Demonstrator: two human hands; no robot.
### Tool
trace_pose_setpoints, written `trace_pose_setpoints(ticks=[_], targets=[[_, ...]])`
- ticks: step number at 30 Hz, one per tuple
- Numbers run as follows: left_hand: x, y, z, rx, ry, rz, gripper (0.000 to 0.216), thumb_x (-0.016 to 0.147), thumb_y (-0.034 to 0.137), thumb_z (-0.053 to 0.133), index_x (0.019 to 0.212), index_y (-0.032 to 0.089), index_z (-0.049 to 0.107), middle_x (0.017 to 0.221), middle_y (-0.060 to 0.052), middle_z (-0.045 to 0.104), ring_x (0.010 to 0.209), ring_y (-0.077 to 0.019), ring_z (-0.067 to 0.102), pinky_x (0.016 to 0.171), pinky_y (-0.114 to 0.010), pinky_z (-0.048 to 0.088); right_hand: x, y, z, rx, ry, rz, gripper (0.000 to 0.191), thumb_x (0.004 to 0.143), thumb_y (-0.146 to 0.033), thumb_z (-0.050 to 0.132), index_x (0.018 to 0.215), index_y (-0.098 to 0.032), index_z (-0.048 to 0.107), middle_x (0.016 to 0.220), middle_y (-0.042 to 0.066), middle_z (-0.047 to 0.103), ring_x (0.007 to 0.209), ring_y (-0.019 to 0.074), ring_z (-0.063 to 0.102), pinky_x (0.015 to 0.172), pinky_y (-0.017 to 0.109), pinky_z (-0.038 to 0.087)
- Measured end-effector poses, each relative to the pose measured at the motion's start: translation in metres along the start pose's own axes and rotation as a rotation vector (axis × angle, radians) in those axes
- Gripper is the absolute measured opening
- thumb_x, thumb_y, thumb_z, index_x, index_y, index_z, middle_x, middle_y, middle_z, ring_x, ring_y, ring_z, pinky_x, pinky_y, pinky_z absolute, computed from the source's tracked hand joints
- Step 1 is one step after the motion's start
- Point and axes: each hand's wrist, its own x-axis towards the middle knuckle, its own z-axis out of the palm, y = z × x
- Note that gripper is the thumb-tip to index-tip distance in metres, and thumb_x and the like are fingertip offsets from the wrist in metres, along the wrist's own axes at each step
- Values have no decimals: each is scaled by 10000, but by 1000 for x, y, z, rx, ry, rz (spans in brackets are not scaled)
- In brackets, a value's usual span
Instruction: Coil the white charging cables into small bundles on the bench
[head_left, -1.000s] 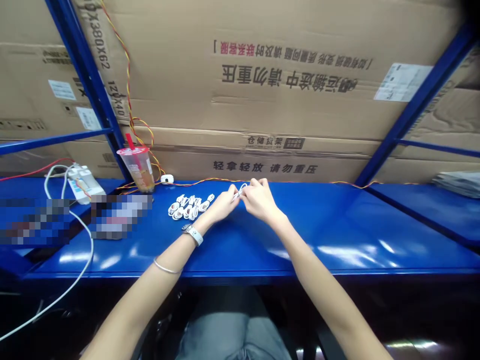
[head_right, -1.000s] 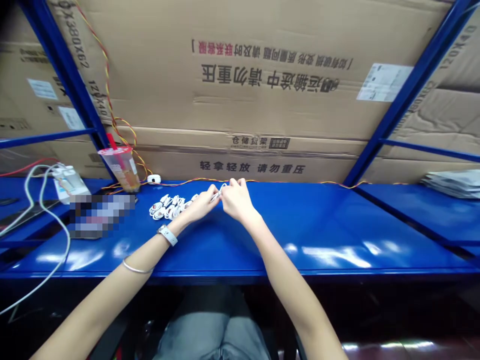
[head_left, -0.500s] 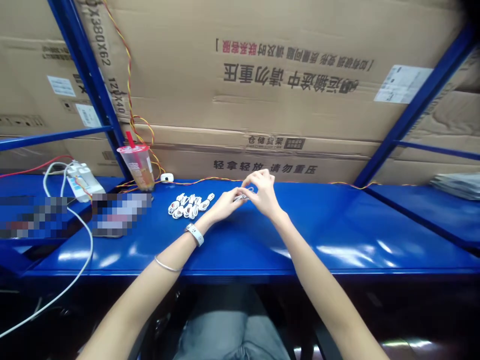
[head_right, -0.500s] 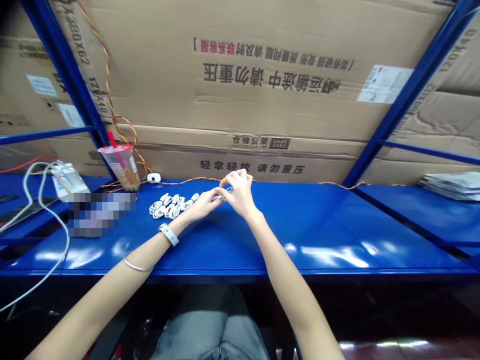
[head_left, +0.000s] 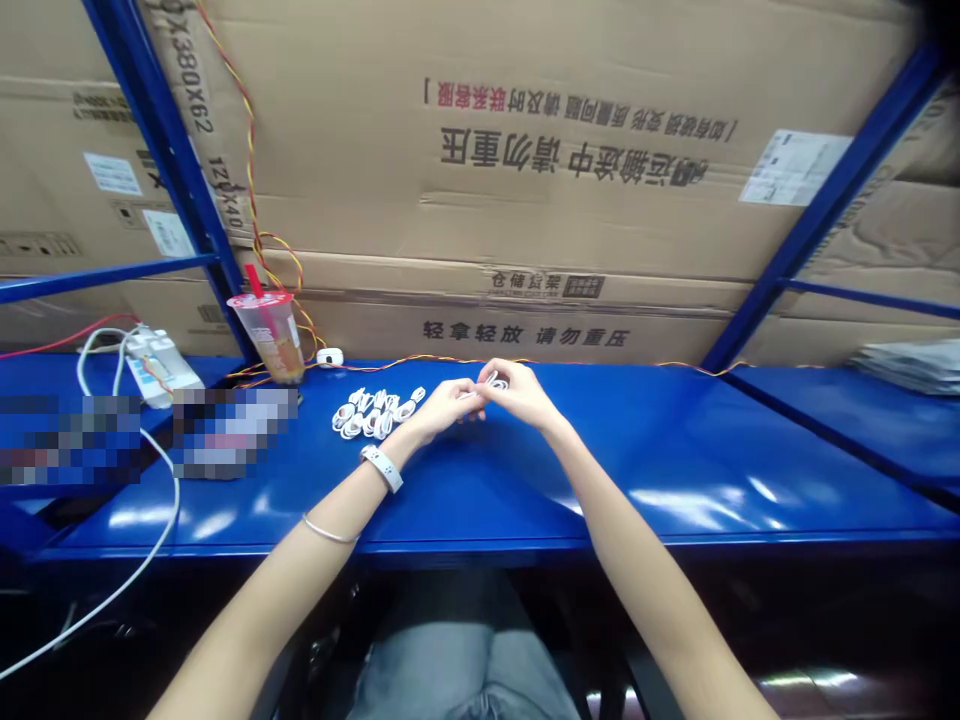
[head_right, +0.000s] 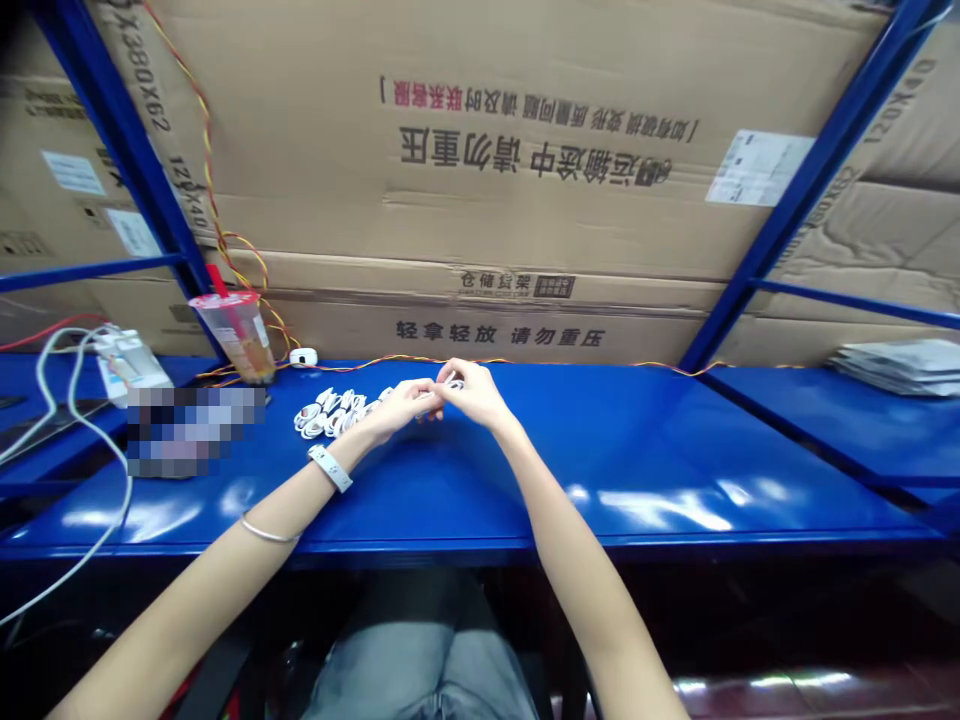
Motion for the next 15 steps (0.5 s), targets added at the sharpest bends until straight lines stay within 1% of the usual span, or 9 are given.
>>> trace_pose_setpoints(ticks=[3, 5, 8, 10, 12, 15], targets=[[1, -2, 1, 245, 133, 62, 273, 788, 410, 577, 795, 140, 619, 747, -45, 692, 701, -157, 605, 622, -248, 411, 0, 0, 8, -101, 73, -25, 85, 712, -244, 584, 746, -166, 576, 668, 12, 611, 627, 142, 555, 599, 241, 402], [1, -3, 2, 435, 225, 106, 226, 789, 362, 583, 763, 144, 639, 751, -39, 696, 711, -165, 608, 642, -254, 411, 0, 2, 14, -153, 116, -45, 50, 701, -207, 555, 734, -170, 563, 705, 25, 611, 668, 152, 557, 637, 256, 407], [2, -5, 2, 642, 296, 169, 177, 815, 294, 567, 781, 143, 652, 759, -44, 695, 703, -168, 605, 644, -259, 411, 1, 4, 22, -183, 179, -45, 37, 681, -177, 524, 717, -182, 531, 744, 29, 604, 698, 156, 548, 672, 272, 405], [3, -5, 1, 739, 307, 219, 156, 835, 261, 558, 808, 142, 654, 789, -56, 696, 718, -170, 611, 658, -263, 418, 2, 5, 25, -128, 204, 11, 56, 671, -184, 526, 724, -193, 510, 689, -1, 575, 651, 145, 528, 653, 269, 403], [3, -5, -1, 839, 297, 268, 159, 853, 272, 557, 835, 143, 648, 819, -65, 691, 747, -177, 618, 680, -269, 430, 3, 7, 27, -9, 217, 110, 86, 657, -203, 548, 729, -202, 500, 617, -33, 538, 592, 131, 504, 613, 260, 397], [3, -5, -5, 998, 250, 336, 182, 881, 296, 534, 872, 143, 631, 861, -74, 675, 811, -186, 620, 725, -280, 450, 5, 12, 28, 289, 192, 272, 142, 621, -224, 597, 718, -204, 496, 551, -56, 518, 529, 113, 477, 542, 239, 372]])
